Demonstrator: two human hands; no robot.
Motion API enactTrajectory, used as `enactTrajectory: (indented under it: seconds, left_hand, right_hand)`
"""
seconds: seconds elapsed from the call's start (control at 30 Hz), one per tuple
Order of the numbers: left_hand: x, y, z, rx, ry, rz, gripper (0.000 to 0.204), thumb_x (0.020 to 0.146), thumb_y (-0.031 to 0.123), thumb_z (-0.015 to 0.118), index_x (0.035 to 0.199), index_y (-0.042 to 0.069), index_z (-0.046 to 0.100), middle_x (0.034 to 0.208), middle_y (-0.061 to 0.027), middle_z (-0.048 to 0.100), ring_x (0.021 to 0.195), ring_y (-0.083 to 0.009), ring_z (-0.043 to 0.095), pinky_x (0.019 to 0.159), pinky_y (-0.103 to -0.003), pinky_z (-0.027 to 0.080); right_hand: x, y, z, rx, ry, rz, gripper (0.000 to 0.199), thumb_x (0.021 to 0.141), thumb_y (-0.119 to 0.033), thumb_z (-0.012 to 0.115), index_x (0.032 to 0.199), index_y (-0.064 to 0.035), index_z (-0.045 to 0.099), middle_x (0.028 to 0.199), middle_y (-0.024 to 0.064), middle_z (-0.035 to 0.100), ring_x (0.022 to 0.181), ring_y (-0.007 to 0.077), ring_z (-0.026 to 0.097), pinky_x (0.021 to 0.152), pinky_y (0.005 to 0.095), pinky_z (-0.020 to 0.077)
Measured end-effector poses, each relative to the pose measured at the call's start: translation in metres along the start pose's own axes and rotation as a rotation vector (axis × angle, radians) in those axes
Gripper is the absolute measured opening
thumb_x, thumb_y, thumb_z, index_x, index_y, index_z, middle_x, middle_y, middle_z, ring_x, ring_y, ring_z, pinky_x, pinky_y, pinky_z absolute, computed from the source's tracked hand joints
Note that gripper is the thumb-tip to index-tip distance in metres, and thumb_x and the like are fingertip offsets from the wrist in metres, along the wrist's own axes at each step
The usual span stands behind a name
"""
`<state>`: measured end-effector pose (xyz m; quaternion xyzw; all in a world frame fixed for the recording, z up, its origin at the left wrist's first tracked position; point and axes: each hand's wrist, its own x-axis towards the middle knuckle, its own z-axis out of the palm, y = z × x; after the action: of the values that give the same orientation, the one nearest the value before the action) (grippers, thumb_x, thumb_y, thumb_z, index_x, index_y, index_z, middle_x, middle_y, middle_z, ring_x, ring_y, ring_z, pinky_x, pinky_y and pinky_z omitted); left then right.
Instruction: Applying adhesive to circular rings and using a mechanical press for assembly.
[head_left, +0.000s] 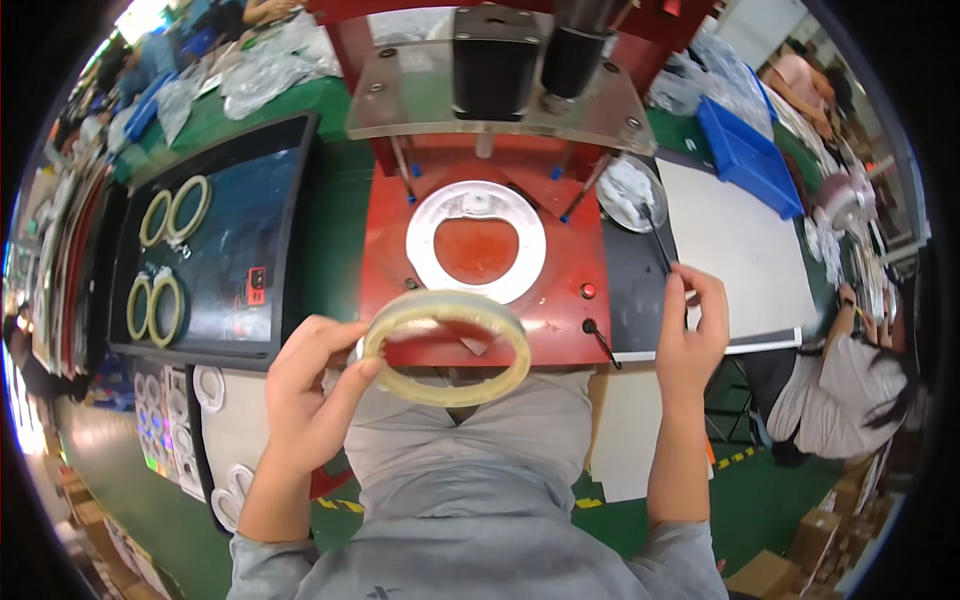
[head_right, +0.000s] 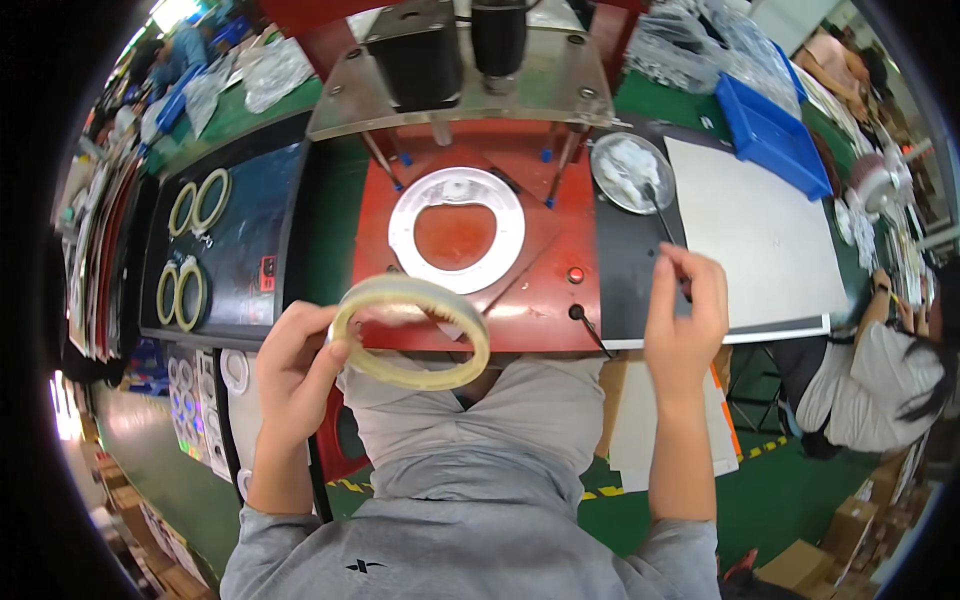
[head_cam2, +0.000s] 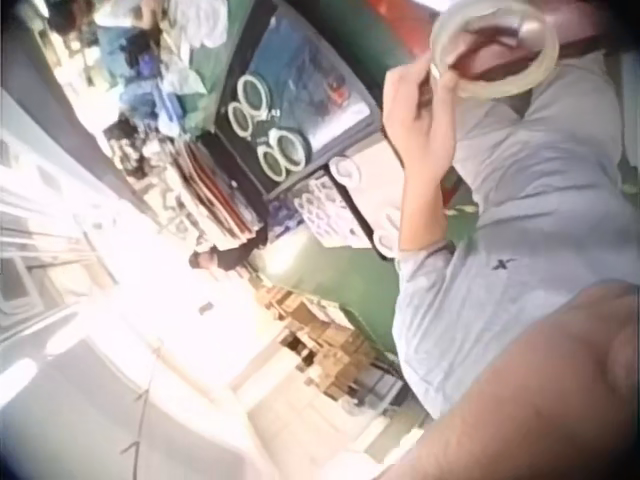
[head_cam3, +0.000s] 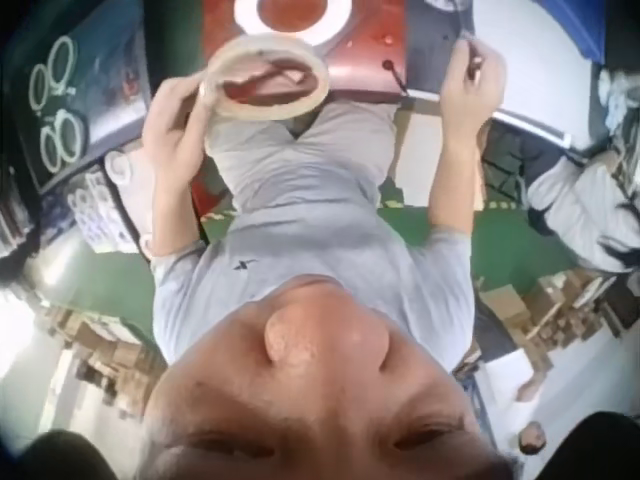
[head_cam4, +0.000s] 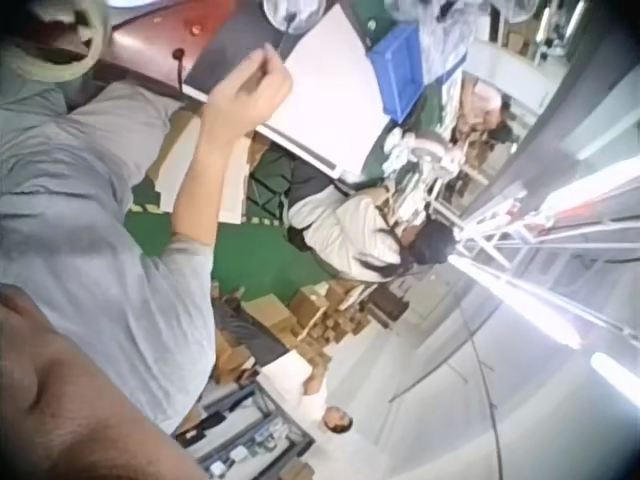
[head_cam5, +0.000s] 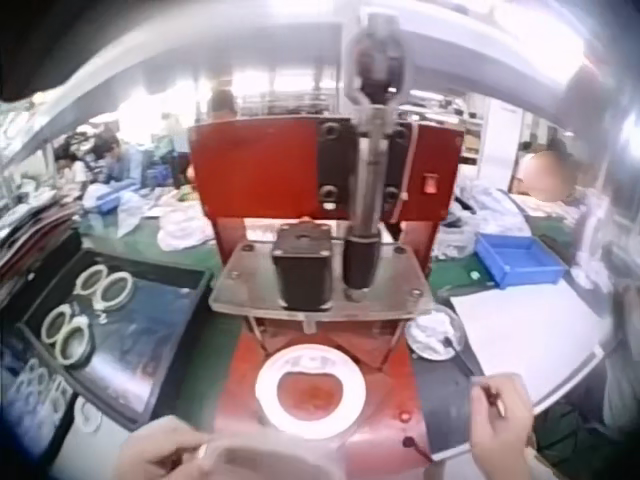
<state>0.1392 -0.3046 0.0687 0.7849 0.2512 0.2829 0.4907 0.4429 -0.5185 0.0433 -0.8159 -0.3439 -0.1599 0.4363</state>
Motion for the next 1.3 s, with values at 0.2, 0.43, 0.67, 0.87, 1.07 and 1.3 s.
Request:
enactTrajectory:
  seconds: [0.2, 0.43, 0.67, 0.87, 1.07, 1.3]
  left_hand:
    - [0.038, -0.013, 0.054, -0.388, 0.115, -0.131, 0.028, 0.099, 0.002, 0.071, 0.122, -0.001, 0.055, 0.096, -0.0045, 0.066, 0.088, -0.0091, 0.066, 0.075, -0.024, 0.053]
    - [0.066, -0.013, 0.086, -0.401, 0.259, -0.142, 0.026, 0.096, 0.007, 0.074, 0.106, 0.002, 0.051, 0.081, -0.0036, 0.062, 0.066, -0.0055, 0.057, 0.056, -0.023, 0.047]
    - [0.08, -0.015, 0.08, -0.002, 0.336, 0.023, 0.022, 0.093, 0.014, 0.076, 0.093, 0.002, 0.058, 0.074, -0.0083, 0.064, 0.068, -0.021, 0.06, 0.065, -0.035, 0.051]
    - [0.064, -0.038, 0.064, 0.169, 0.323, 0.25, 0.011, 0.088, 0.009, 0.076, 0.09, 0.002, 0.067, 0.089, -0.0094, 0.069, 0.087, -0.0288, 0.062, 0.084, -0.039, 0.049]
    - [0.053, -0.045, 0.051, -0.03, 0.315, 0.251, 0.013, 0.085, 0.002, 0.079, 0.093, 0.002, 0.068, 0.096, -0.011, 0.069, 0.085, -0.0273, 0.064, 0.077, -0.037, 0.051]
    - [0.094, -0.009, 0.06, 0.4, 0.115, 0.609, 0.023, 0.093, 0.022, 0.074, 0.108, 0.004, 0.072, 0.12, -0.0135, 0.07, 0.119, -0.0359, 0.059, 0.103, -0.048, 0.045]
  right_hand:
    - [-0.011, -0.098, 0.028, 0.255, -0.263, -0.505, 0.027, 0.079, -0.008, 0.085, 0.104, -0.0069, 0.073, 0.1, 0.0068, 0.066, 0.09, 0.0283, 0.062, 0.078, 0.0403, 0.0493]
    - [0.004, -0.118, 0.066, 0.087, -0.411, -0.535, 0.028, 0.078, -0.016, 0.083, 0.1, -0.0072, 0.068, 0.1, 0.0081, 0.058, 0.099, 0.0309, 0.054, 0.081, 0.0436, 0.0396]
    - [0.04, -0.108, 0.072, 0.141, -0.649, -0.388, 0.019, 0.078, -0.01, 0.083, 0.091, -0.0041, 0.07, 0.095, 0.0086, 0.063, 0.098, 0.032, 0.055, 0.088, 0.0428, 0.0449]
    - [0.044, -0.108, 0.063, -0.002, -0.723, -0.473, 0.028, 0.077, -0.009, 0.083, 0.1, -0.0042, 0.069, 0.1, 0.0093, 0.064, 0.1, 0.0317, 0.054, 0.09, 0.0417, 0.0432]
    - [0.098, -0.148, 0.009, 0.109, -0.476, -0.702, 0.022, 0.091, -0.009, 0.077, 0.11, -0.0019, 0.069, 0.103, 0.0054, 0.065, 0.089, 0.0172, 0.061, 0.081, 0.029, 0.05]
    - [0.247, 0.027, -0.102, -0.321, 0.156, -0.311, 0.023, 0.104, -0.004, 0.059, 0.122, 0.0038, 0.07, 0.12, 0.0167, 0.074, 0.101, 0.022, 0.072, 0.098, 0.0342, 0.0539]
